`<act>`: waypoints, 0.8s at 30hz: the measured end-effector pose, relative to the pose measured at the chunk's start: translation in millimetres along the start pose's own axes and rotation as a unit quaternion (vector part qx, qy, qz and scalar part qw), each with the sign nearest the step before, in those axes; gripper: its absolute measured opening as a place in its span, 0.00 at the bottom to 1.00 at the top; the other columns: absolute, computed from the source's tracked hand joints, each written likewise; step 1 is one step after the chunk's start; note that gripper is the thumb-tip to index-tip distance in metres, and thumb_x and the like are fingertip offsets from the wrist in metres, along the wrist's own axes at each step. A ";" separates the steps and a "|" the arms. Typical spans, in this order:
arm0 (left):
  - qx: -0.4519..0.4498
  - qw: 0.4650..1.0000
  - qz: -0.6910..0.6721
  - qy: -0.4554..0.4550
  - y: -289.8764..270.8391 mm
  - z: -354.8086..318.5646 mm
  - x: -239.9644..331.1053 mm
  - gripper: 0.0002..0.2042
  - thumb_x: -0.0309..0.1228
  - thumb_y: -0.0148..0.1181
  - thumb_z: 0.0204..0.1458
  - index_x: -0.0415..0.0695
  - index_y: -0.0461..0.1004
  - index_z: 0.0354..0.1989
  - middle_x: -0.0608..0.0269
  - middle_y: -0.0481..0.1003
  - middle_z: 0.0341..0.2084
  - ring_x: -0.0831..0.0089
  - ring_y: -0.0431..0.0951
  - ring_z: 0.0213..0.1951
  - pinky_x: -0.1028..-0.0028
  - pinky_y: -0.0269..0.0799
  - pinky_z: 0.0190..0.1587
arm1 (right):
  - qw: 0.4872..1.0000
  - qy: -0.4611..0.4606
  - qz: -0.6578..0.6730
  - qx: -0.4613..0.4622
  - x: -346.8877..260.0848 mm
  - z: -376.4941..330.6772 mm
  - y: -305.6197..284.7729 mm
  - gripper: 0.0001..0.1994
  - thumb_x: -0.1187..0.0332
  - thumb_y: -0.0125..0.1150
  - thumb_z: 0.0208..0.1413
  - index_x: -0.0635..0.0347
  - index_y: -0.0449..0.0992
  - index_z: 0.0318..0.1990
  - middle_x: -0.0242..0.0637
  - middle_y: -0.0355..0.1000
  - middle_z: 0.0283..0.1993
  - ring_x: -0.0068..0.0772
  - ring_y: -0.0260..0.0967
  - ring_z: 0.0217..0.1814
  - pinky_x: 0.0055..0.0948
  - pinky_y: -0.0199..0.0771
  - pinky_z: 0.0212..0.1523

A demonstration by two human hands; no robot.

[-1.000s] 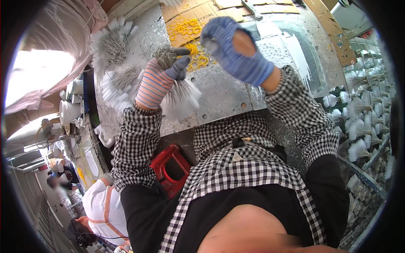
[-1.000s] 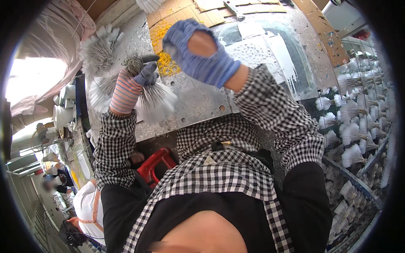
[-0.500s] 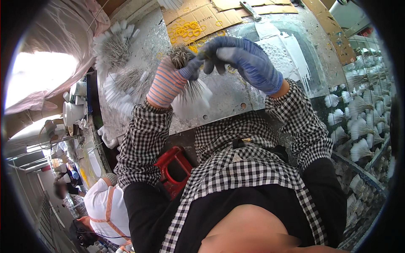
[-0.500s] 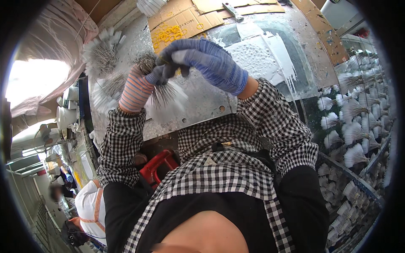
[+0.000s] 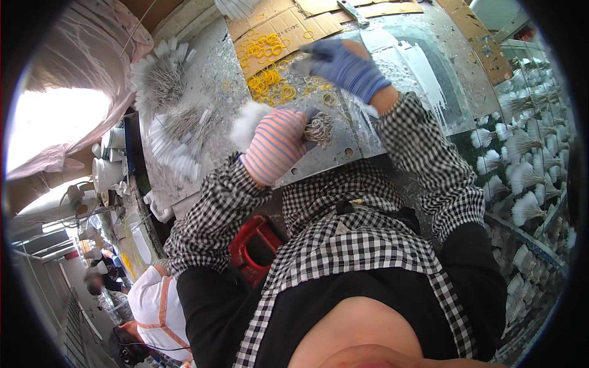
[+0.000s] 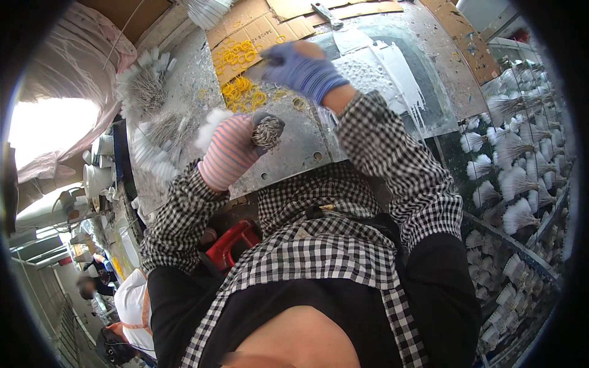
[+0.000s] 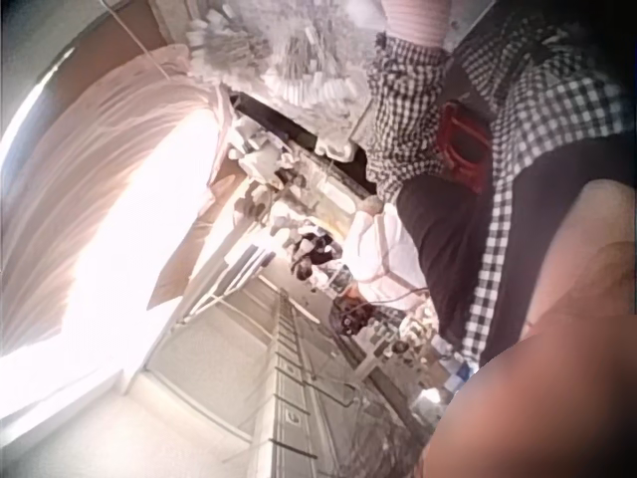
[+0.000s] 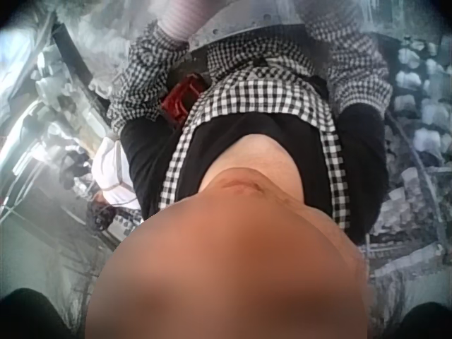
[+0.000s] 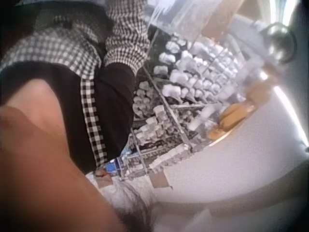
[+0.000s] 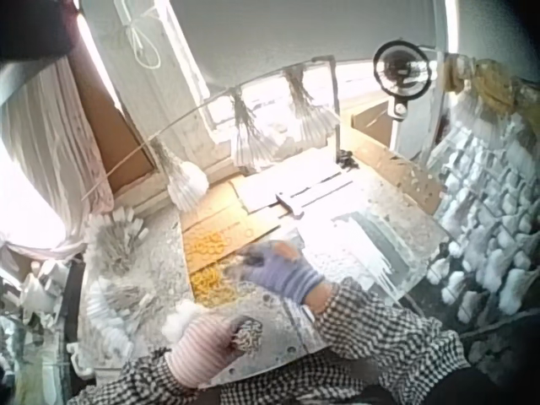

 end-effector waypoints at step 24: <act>0.250 0.769 -0.542 -0.228 27.0 -47.7 -65.8 0.35 0.50 0.60 0.62 0.33 0.63 0.66 0.46 0.73 0.56 0.56 0.79 0.52 0.62 0.75 0.56 | 0.876 -0.416 0.051 0.238 -130.7 -83.2 -73.3 0.24 0.61 0.74 0.51 0.56 0.77 0.55 0.37 0.76 0.46 0.33 0.74 0.51 0.37 0.75 0.54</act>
Point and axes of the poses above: each hand's wrist, its own z-axis towards the middle knuckle, its own y-axis out of the palm, x = y × z, the point moved 7 cm from there along z, towards the middle knuckle
